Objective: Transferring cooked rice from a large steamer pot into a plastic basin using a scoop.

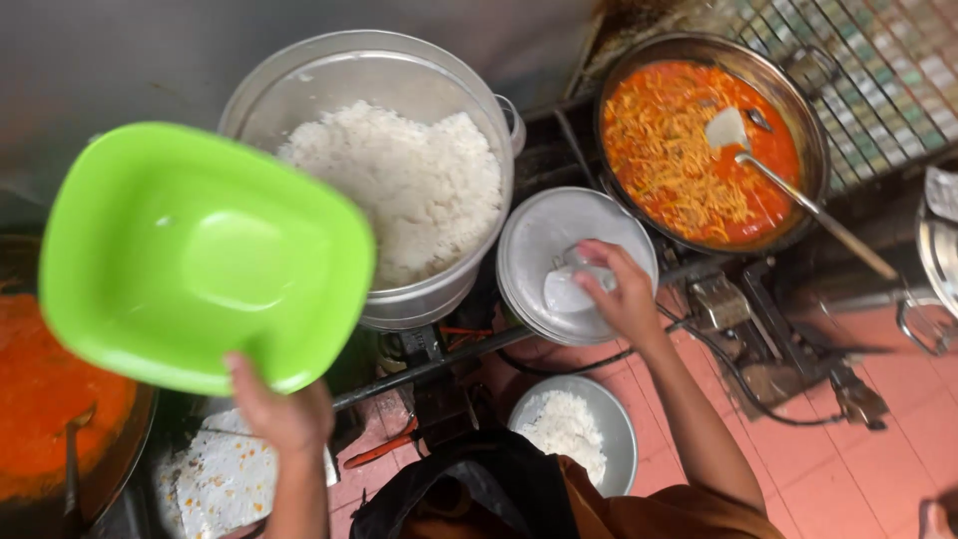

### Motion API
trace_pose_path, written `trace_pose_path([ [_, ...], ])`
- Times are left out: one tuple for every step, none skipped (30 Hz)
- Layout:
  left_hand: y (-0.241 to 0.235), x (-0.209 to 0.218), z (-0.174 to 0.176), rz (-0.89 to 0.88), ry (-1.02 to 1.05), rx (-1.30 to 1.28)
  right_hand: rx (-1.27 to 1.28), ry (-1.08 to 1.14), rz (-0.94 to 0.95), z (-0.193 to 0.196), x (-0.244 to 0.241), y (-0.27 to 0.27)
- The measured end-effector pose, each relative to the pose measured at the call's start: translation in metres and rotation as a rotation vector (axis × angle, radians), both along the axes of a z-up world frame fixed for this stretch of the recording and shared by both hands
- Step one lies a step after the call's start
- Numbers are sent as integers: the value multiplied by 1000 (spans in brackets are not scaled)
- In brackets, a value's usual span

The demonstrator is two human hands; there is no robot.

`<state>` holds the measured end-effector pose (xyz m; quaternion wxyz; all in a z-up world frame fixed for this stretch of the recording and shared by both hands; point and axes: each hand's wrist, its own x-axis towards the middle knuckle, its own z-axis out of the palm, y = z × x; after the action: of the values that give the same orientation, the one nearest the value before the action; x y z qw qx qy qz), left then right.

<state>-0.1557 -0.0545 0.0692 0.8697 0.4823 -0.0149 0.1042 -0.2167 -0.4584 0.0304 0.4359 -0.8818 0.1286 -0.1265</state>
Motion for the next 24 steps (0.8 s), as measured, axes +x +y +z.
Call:
trace_pose_path([
  [-17, 1, -6, 25, -5, 0, 0, -5, 25, 34, 9, 26],
  [-32, 2, -13, -11, 21, -64, 67, -176, 235, 66, 14, 55],
  [-46, 3, -21, -46, 45, -129, 139, -343, 447, 98, 18, 83],
  [-61, 3, -21, -21, 35, -134, 137, -349, 474, 108, 29, 99],
  [-75, 4, -21, -31, 47, -6, 223, -379, 591, 119, 39, 115],
  [-89, 7, -21, -43, 58, 123, 310, -409, 706, 129, 49, 132],
  [-97, 9, -21, -21, 46, 119, 306, -417, 730, 118, 57, 138],
  [-105, 13, -20, -3, -3, 251, 454, -337, 692, 106, 65, 145],
  [-114, 17, -20, 16, -49, 383, 598, -252, 653, 95, 74, 151],
  [-118, 19, -19, 35, -51, 382, 598, -252, 672, 90, 78, 150],
  [-122, 22, -18, -78, -83, 340, 640, -291, 530, 83, 84, 149],
  [-126, 23, -18, -196, -107, 297, 682, -317, 378, 76, 86, 148],
  [-113, 19, -2, -184, -101, 298, 685, -308, 389, 106, 93, 138],
  [-101, 17, 15, -304, -199, 339, 479, -307, 314, 137, 101, 129],
  [-89, 15, 32, -425, -294, 380, 272, -305, 238, 169, 109, 119],
  [-70, 20, 35, -415, -299, 378, 268, -309, 248, 182, 122, 114],
  [-51, 24, 38, -279, -281, 488, 283, -403, 352, 194, 135, 109],
  [-30, 29, 40, -145, -264, 596, 298, -498, 454, 207, 148, 106],
  [-21, 42, 35, -137, -271, 593, 292, -506, 461, 197, 169, 114],
  [-11, 50, 29, 65, -332, 784, -369, -572, 423, 185, 188, 121],
  [-1, 59, 23, 271, -391, 973, -1032, -600, 353, 171, 206, 129],
  [-3, 55, 22, 271, -393, 973, -1032, -600, 352, 133, 228, 135],
  [-5, 51, 21, 224, -509, 1091, -1288, -486, 293, 96, 249, 142],
  [-9, 51, 22, 182, -632, 1203, -1542, -368, 226, 62, 275, 147],
])
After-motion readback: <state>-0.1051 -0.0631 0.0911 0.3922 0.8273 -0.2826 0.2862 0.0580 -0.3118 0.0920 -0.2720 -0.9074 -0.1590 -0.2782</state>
